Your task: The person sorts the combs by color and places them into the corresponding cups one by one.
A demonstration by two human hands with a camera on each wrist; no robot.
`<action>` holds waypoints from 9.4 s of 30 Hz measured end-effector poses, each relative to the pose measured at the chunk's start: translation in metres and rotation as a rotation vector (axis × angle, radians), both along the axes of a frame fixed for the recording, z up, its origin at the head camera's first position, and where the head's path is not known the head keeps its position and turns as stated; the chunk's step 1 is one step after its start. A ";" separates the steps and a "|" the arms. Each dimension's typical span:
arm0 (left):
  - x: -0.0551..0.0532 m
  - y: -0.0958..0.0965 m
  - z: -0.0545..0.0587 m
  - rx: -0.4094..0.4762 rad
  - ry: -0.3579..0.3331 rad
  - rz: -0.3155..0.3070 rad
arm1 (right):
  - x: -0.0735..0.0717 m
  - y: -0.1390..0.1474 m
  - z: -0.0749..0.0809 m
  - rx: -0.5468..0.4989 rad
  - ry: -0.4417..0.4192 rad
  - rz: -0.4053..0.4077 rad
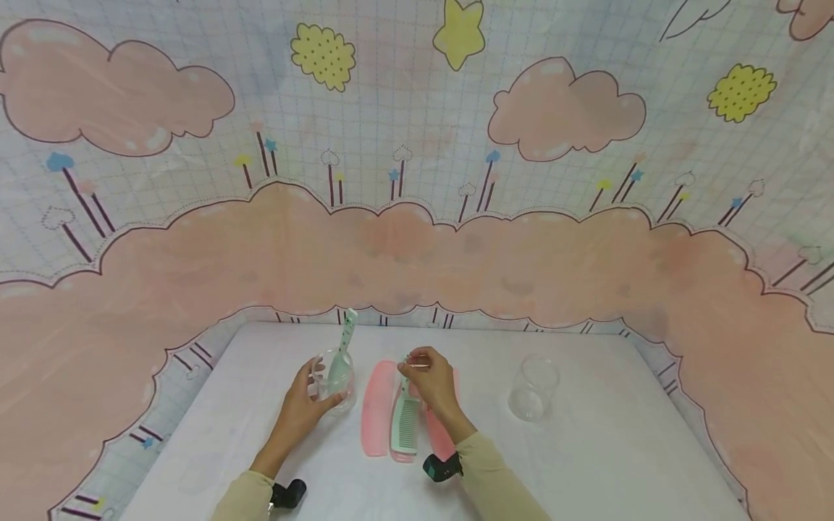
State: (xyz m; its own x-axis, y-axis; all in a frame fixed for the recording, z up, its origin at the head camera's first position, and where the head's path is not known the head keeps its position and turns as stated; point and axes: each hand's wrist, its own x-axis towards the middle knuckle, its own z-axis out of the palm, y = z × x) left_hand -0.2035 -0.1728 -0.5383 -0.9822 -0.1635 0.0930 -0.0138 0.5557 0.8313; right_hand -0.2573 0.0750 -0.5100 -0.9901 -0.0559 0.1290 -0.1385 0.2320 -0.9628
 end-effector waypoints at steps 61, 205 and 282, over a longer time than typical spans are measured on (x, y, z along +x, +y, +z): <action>0.002 0.000 -0.005 0.017 0.018 0.005 | -0.028 -0.018 -0.037 0.482 -0.046 -0.109; 0.002 -0.001 -0.010 0.027 0.021 0.006 | 0.000 -0.073 0.109 -0.132 0.323 0.089; 0.002 -0.003 -0.011 0.015 0.001 -0.007 | -0.007 -0.103 0.050 0.154 0.279 0.085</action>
State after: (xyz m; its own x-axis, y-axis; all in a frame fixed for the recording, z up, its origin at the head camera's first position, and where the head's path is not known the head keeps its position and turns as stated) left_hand -0.2012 -0.1756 -0.5494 -0.9831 -0.1580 0.0920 -0.0088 0.5432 0.8396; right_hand -0.2638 -0.0282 -0.4602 -0.9085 -0.1771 0.3784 -0.4174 0.3482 -0.8393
